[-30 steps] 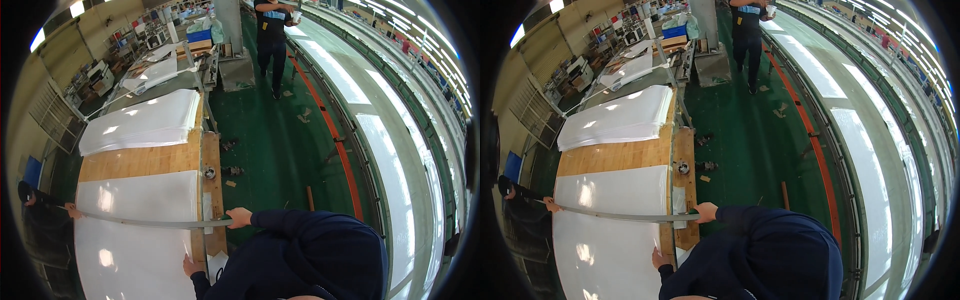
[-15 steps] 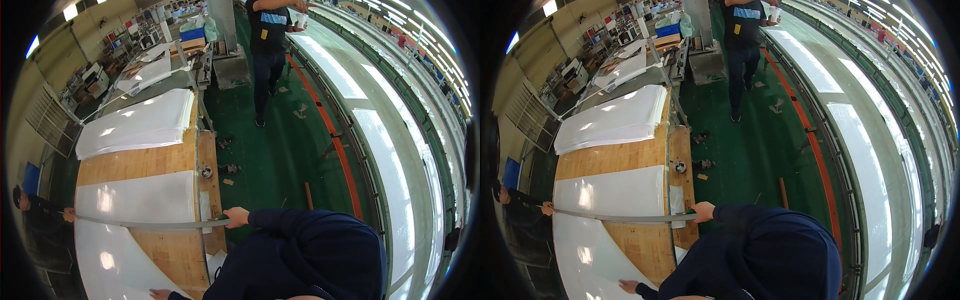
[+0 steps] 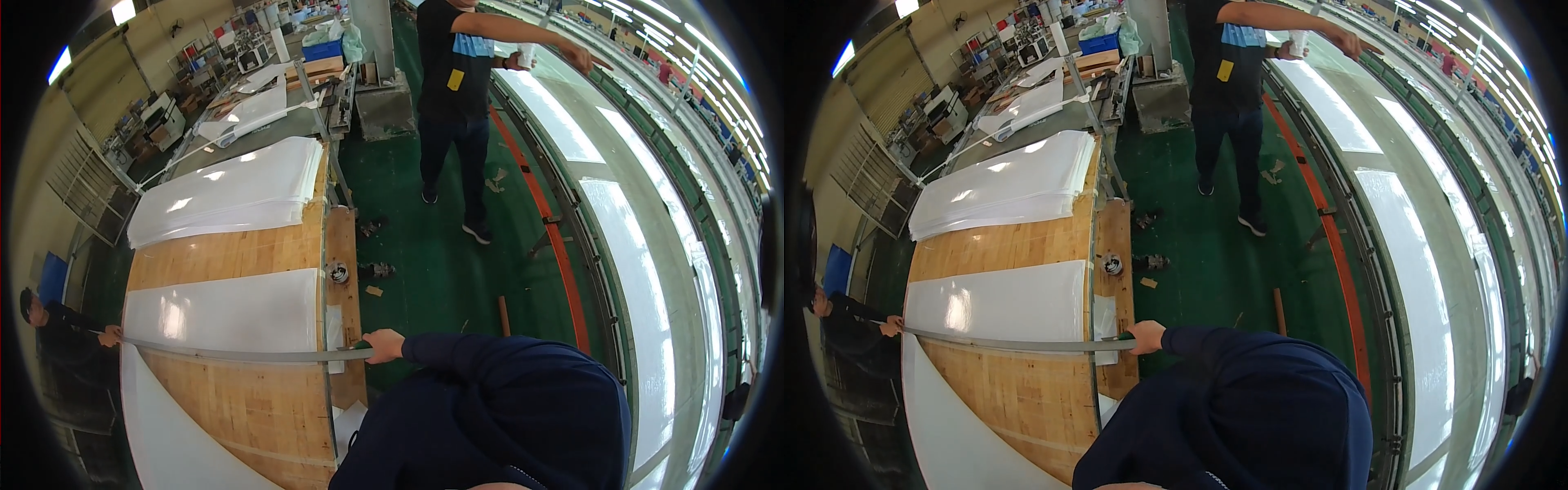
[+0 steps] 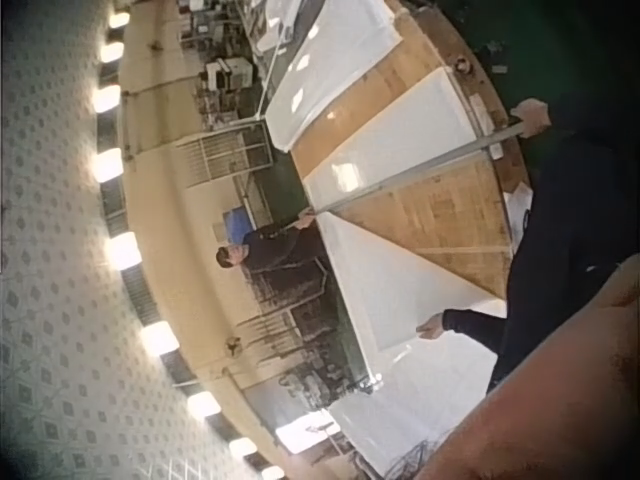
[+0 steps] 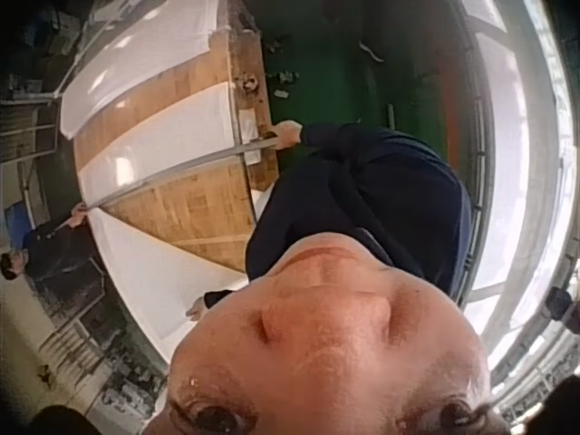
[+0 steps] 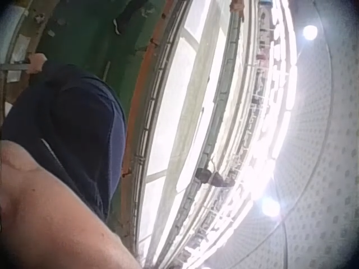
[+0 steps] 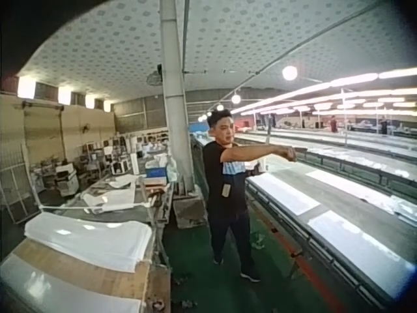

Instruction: Cutting large plastic sheets using a straight edge and utility knife, then stacking them.

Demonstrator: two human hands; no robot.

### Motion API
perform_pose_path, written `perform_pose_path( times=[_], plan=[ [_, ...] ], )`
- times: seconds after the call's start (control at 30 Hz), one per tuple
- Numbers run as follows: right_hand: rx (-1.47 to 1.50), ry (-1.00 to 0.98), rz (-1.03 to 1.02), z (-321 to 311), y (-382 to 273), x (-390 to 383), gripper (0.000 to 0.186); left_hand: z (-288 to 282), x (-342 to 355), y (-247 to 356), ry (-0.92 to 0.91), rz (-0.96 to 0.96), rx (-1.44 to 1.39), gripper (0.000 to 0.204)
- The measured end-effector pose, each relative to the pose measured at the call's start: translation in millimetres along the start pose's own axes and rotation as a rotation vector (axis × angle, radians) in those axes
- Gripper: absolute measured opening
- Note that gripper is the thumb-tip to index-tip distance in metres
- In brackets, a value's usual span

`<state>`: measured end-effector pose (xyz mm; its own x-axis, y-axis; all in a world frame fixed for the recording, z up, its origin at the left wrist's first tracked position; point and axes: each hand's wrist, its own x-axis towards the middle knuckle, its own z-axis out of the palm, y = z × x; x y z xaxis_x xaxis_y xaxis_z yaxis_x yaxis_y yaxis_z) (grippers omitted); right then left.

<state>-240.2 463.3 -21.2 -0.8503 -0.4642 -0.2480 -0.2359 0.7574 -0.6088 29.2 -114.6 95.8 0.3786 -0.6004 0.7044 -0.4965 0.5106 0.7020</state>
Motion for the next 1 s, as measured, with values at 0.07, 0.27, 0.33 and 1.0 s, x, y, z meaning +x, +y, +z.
perform_pose_path(
  times=[0.07,0.27,0.33,1.0],
  plan=[
    [0.009,0.028,-0.020,0,0,0,0.059,-3,0,-6,-0.023,0.001,0.006,0.047],
    [0.009,0.083,-0.018,7,3,0,0.050,-6,-47,-11,-0.315,-0.009,0.039,0.048],
    [0.000,0.095,-0.014,10,5,1,0.054,-3,-97,-7,-0.515,-0.037,0.055,0.052],
    [0.128,0.737,0.602,36,17,-235,0.041,45,-369,198,-2.245,0.609,-0.820,0.024]
  ],
)
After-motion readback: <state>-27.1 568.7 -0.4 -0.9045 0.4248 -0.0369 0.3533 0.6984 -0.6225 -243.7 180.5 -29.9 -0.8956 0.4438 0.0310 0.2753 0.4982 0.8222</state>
